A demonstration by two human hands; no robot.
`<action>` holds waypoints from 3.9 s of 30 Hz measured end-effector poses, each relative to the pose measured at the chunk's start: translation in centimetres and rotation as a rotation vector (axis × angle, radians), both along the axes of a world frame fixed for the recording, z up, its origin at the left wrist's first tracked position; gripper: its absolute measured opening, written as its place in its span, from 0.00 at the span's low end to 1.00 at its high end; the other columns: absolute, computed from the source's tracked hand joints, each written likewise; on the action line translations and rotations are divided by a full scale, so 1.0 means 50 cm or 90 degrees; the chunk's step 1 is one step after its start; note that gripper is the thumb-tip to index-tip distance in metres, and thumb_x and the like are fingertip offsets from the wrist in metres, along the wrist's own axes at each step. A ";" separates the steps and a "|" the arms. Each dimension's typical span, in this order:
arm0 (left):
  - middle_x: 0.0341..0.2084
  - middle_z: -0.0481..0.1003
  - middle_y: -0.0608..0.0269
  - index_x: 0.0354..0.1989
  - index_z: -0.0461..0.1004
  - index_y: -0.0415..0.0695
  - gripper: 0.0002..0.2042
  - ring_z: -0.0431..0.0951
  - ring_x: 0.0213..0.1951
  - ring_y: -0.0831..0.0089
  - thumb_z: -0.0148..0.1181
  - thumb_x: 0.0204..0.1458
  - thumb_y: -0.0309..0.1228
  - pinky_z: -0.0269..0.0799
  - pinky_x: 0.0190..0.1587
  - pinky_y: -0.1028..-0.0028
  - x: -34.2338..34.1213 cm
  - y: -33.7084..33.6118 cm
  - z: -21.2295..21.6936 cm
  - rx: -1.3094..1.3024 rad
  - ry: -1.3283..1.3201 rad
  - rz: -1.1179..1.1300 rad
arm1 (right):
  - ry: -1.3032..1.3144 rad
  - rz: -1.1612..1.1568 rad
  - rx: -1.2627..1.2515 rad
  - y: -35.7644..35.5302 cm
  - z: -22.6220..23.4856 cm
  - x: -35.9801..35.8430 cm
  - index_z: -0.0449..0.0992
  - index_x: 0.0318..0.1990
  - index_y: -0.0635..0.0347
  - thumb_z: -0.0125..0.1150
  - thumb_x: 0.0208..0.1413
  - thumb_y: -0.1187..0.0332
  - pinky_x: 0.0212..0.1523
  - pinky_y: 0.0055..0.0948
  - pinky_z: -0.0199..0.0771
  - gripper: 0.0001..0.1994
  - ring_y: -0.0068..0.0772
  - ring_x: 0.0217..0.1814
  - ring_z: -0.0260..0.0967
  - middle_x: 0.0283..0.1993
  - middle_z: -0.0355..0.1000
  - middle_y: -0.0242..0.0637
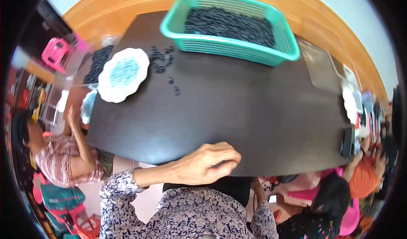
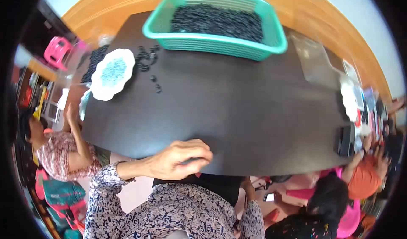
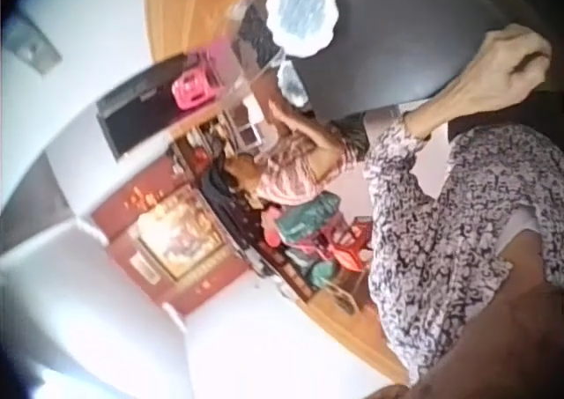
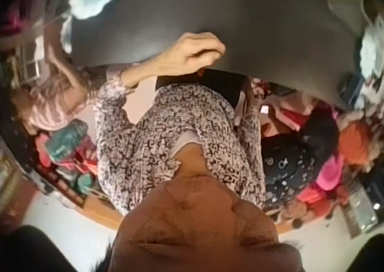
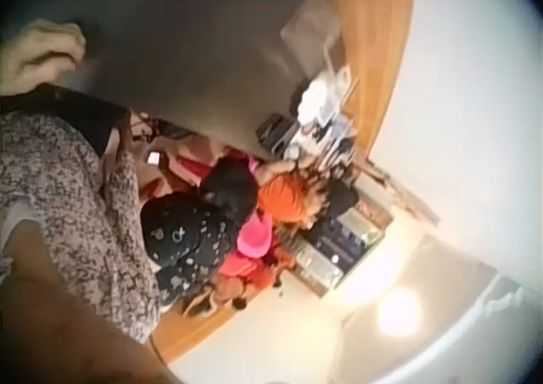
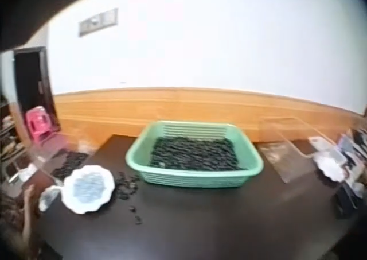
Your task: Assembling small hardware components by inserting a tiny blue part into a black circular housing.
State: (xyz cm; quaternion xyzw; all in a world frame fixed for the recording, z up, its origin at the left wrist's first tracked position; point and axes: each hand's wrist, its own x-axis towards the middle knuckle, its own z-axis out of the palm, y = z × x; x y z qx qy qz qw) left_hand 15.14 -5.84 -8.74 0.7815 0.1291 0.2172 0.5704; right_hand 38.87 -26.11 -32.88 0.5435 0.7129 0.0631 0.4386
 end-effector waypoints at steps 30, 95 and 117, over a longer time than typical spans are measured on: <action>0.35 0.70 0.51 0.44 0.69 0.35 0.13 0.71 0.40 0.52 0.57 0.51 0.26 0.69 0.45 0.61 -0.216 -0.010 -0.036 0.282 0.070 0.509 | 0.953 0.222 0.265 0.511 0.526 -0.332 0.69 0.47 0.59 0.60 0.48 0.71 0.60 0.46 0.59 0.16 0.54 0.63 0.58 0.59 0.61 0.49; 0.30 0.74 0.59 0.44 0.71 0.36 0.10 0.77 0.29 0.72 0.51 0.54 0.24 0.76 0.33 0.73 -0.384 0.317 0.003 -0.315 0.148 0.564 | 0.931 0.205 0.388 0.618 0.415 -0.120 0.81 0.36 0.54 0.65 0.49 0.69 0.53 0.35 0.62 0.07 0.33 0.50 0.68 0.46 0.73 0.28; 0.30 0.69 0.66 0.45 0.70 0.38 0.19 0.68 0.32 0.74 0.51 0.59 0.44 0.68 0.35 0.72 -0.328 0.430 0.042 0.362 0.249 0.668 | 1.172 -0.305 0.913 0.603 0.394 0.220 0.71 0.28 0.64 0.54 0.61 0.68 0.36 0.24 0.67 0.11 0.20 0.32 0.65 0.26 0.69 0.31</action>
